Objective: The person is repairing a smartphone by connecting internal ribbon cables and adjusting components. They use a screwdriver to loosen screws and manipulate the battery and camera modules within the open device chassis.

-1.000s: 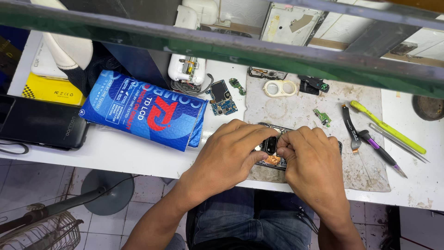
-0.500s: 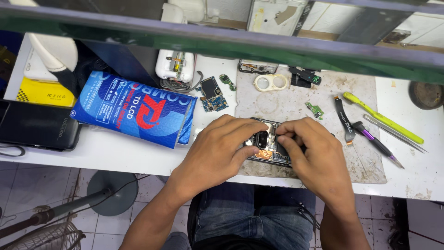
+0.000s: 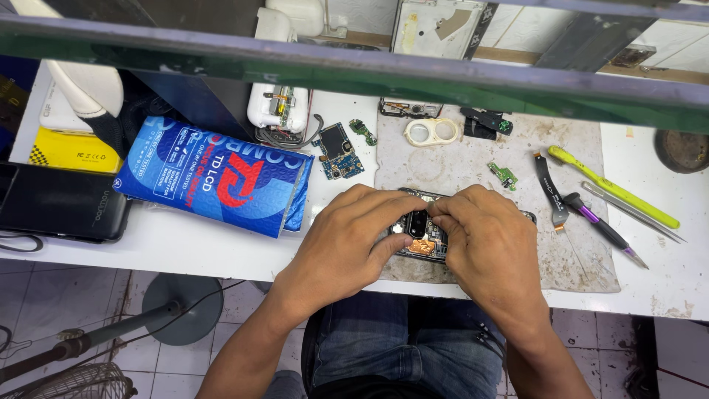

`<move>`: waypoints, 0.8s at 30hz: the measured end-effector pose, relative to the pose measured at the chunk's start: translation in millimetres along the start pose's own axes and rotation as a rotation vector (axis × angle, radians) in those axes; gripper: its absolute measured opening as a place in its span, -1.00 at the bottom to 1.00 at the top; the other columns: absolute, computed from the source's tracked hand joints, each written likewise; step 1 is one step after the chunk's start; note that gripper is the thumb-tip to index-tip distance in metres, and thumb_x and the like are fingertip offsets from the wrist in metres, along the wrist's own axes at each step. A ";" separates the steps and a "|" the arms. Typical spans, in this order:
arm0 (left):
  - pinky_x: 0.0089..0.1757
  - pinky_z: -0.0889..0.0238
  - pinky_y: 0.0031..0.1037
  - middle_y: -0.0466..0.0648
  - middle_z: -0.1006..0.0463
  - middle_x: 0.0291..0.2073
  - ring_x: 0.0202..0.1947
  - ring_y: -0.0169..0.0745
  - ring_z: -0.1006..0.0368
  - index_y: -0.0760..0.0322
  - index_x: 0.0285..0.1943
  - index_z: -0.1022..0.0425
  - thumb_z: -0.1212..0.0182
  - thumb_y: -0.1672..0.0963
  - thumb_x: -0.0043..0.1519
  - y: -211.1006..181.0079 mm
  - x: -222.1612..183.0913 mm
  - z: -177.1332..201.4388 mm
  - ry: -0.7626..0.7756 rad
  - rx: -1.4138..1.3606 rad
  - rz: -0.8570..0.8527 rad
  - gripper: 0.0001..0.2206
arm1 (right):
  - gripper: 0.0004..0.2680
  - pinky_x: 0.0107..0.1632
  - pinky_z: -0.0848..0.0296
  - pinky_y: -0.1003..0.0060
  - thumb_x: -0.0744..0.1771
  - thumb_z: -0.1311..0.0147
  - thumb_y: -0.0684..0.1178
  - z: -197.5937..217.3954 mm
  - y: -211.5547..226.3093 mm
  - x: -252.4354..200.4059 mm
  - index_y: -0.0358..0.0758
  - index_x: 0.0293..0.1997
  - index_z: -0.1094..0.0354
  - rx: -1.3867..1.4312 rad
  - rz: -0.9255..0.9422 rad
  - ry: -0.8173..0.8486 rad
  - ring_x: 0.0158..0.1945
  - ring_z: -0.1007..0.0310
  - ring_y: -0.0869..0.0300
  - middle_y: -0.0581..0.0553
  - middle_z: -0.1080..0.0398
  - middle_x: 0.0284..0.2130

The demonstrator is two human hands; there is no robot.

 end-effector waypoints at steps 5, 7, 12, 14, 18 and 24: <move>0.04 -0.33 -0.26 0.01 -0.60 0.05 0.02 0.04 -0.48 0.30 0.19 -0.49 -0.38 0.19 0.11 0.3 0.5 0.3 -0.004 0.002 -0.001 -0.58 | -0.97 -0.23 -0.38 0.02 0.25 -0.16 -0.25 -9.5 -6.7 7.3 -0.27 -0.35 -0.43 0.004 0.009 0.058 -0.31 -0.45 -0.08 -0.16 -0.39 -0.43; 0.04 -0.33 -0.26 0.02 -0.60 0.05 0.02 0.04 -0.48 0.30 0.19 -0.49 -0.38 0.19 0.12 0.4 0.2 0.2 -0.003 -0.004 0.001 -0.58 | -0.96 -0.21 -0.38 0.03 0.26 -0.14 -0.27 -9.6 -5.9 8.4 -0.28 -0.33 -0.40 0.022 0.028 0.076 -0.28 -0.44 -0.08 -0.17 -0.39 -0.40; 0.04 -0.33 -0.26 0.01 -0.60 0.05 0.03 0.03 -0.48 0.30 0.19 -0.49 -0.37 0.18 0.13 -0.1 -0.4 2.1 -0.001 -0.009 -0.005 -0.59 | -0.95 -0.26 -0.44 0.16 0.32 -0.12 -0.21 -1.8 -20.2 -3.5 -0.31 -0.18 -0.40 0.239 -0.226 0.072 -0.35 -0.50 0.05 -0.17 -0.43 -0.34; 0.04 -0.33 -0.26 0.01 -0.60 0.06 0.04 0.03 -0.48 0.30 0.19 -0.49 -0.37 0.18 0.14 0.3 -0.8 2.0 -0.004 -0.010 -0.004 -0.60 | -0.93 -0.21 -0.45 0.19 0.31 -0.14 -0.22 1.2 -8.2 -9.0 -0.31 -0.18 -0.44 0.203 -0.135 0.068 -0.30 -0.52 0.06 -0.17 -0.45 -0.34; 0.05 -0.33 -0.26 0.02 -0.58 0.08 0.05 0.03 -0.47 0.32 0.18 -0.49 -0.36 0.18 0.14 -0.9 0.2 1.5 -0.007 -0.009 0.003 -0.60 | -0.93 -0.17 -0.45 0.19 0.31 -0.13 -0.24 3.4 0.6 -12.2 -0.28 -0.18 -0.47 0.190 -0.031 0.016 -0.23 -0.52 0.03 -0.15 -0.47 -0.31; 0.06 -0.33 -0.28 0.02 -0.55 0.13 0.04 0.01 -0.42 0.35 0.19 -0.49 -0.36 0.18 0.14 -6.0 1.7 -0.3 0.017 0.023 -0.028 -0.59 | -0.92 -0.17 -0.40 0.11 0.31 -0.13 -0.26 7.6 10.3 -18.3 -0.27 -0.18 -0.51 0.060 0.008 -0.091 -0.24 -0.46 -0.06 -0.16 -0.47 -0.30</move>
Point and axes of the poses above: each hand's wrist, its own x-axis towards the middle knuckle, its own z-axis out of the back of the hand, y = z × x, the point moved 9 cm from there along x, towards the middle knuckle
